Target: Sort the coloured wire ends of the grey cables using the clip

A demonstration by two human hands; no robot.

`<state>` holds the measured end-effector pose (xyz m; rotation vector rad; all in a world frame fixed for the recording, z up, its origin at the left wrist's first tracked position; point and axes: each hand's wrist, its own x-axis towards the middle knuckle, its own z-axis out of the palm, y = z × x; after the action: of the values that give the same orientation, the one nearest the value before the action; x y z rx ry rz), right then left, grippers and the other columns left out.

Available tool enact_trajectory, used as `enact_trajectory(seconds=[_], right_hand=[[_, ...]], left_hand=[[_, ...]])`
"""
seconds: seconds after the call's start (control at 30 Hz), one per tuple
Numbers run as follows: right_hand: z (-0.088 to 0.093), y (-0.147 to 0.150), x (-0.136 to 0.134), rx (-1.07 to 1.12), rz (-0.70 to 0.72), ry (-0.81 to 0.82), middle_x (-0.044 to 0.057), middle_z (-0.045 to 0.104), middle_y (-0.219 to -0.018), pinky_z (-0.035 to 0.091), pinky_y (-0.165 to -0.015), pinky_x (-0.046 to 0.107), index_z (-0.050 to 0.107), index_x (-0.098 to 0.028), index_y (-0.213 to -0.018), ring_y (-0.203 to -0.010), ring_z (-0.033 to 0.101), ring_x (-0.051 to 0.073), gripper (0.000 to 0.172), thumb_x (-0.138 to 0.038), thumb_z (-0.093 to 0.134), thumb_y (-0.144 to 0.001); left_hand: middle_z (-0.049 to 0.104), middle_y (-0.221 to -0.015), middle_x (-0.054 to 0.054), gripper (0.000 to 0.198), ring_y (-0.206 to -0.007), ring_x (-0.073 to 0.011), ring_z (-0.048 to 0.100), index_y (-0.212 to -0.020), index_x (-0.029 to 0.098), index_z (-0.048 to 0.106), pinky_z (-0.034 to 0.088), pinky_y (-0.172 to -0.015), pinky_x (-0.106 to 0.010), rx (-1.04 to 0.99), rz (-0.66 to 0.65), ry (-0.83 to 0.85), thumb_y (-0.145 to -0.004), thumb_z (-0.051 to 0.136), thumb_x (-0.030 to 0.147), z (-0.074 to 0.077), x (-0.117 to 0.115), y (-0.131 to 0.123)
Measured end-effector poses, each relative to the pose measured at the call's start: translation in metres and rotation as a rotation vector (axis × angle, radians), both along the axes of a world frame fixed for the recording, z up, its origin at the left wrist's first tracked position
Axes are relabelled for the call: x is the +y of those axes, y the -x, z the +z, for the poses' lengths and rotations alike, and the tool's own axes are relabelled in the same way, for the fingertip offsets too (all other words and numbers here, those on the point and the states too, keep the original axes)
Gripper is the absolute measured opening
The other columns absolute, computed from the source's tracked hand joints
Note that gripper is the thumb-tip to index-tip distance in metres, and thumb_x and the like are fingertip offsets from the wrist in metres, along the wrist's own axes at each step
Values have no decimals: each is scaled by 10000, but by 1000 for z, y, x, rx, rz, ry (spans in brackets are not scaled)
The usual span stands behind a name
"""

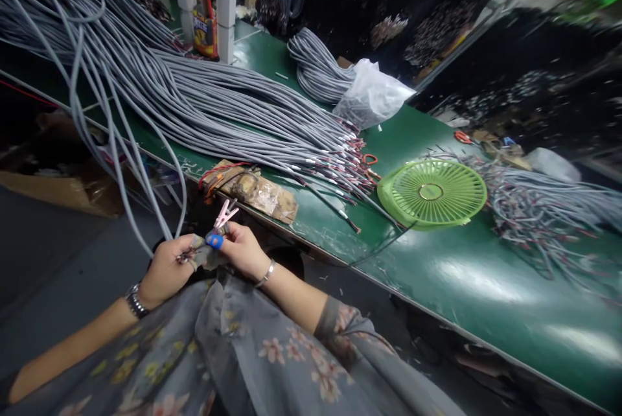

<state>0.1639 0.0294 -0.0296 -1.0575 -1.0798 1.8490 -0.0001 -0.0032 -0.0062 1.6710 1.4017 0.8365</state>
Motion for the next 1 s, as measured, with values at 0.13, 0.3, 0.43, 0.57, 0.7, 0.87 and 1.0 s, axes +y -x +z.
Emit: enact_trajectory(seconds=[0.13,0.3,0.43,0.57,0.7,0.87,1.0], right_hand=[[-1,-5,-5,1,-17,-21,-36,579,-671,442,-575,244,598,-199,-743,-582,495,104,456,-556,843,-598],[1,-6,-14,-55,1,-149,-22,607,-708,469,-626,260,618,-202,-748,-633,530,121,415,-556,810,-649],[2,-4,-14,-91,-37,-197,-23,610,-682,458,-607,254,610,-200,-717,-623,523,120,432,-565,823,-627],[3,-1,-11,-21,-93,-68,-41,582,-623,420,-530,235,573,-202,-694,-544,472,97,493,-602,836,-576],[5,1,-14,33,-80,1,-30,599,-625,426,-523,238,559,-203,-699,-538,500,105,514,-607,847,-563],[6,0,-17,75,-99,22,-26,608,-646,449,-553,254,575,-207,-715,-569,523,119,534,-630,853,-544],[6,-4,-12,45,-100,-8,-36,597,-660,444,-569,245,562,-208,-718,-582,505,109,532,-615,859,-544]], left_hand=[[698,-592,-11,192,-564,-162,616,-661,193,678,469,-556,-233,-30,-46,48,-740,569,330,8,4,3],[737,-617,-19,262,-577,-165,647,-642,196,708,466,-562,-226,34,-321,135,-770,565,374,14,13,11],[709,-563,-5,251,-533,-153,617,-585,202,676,439,-535,-221,90,-313,97,-746,561,356,15,12,9],[689,-548,-3,286,-533,-156,601,-560,213,651,465,-563,-237,31,-132,30,-761,538,383,19,6,5],[717,-581,-30,335,-576,-191,636,-562,219,667,501,-613,-280,26,33,12,-787,541,433,20,1,4],[725,-599,-41,315,-597,-206,653,-584,222,671,520,-623,-293,-22,72,46,-771,561,451,21,0,4],[685,-549,-18,272,-542,-180,616,-563,220,643,487,-568,-264,10,2,34,-760,554,385,20,1,2]])
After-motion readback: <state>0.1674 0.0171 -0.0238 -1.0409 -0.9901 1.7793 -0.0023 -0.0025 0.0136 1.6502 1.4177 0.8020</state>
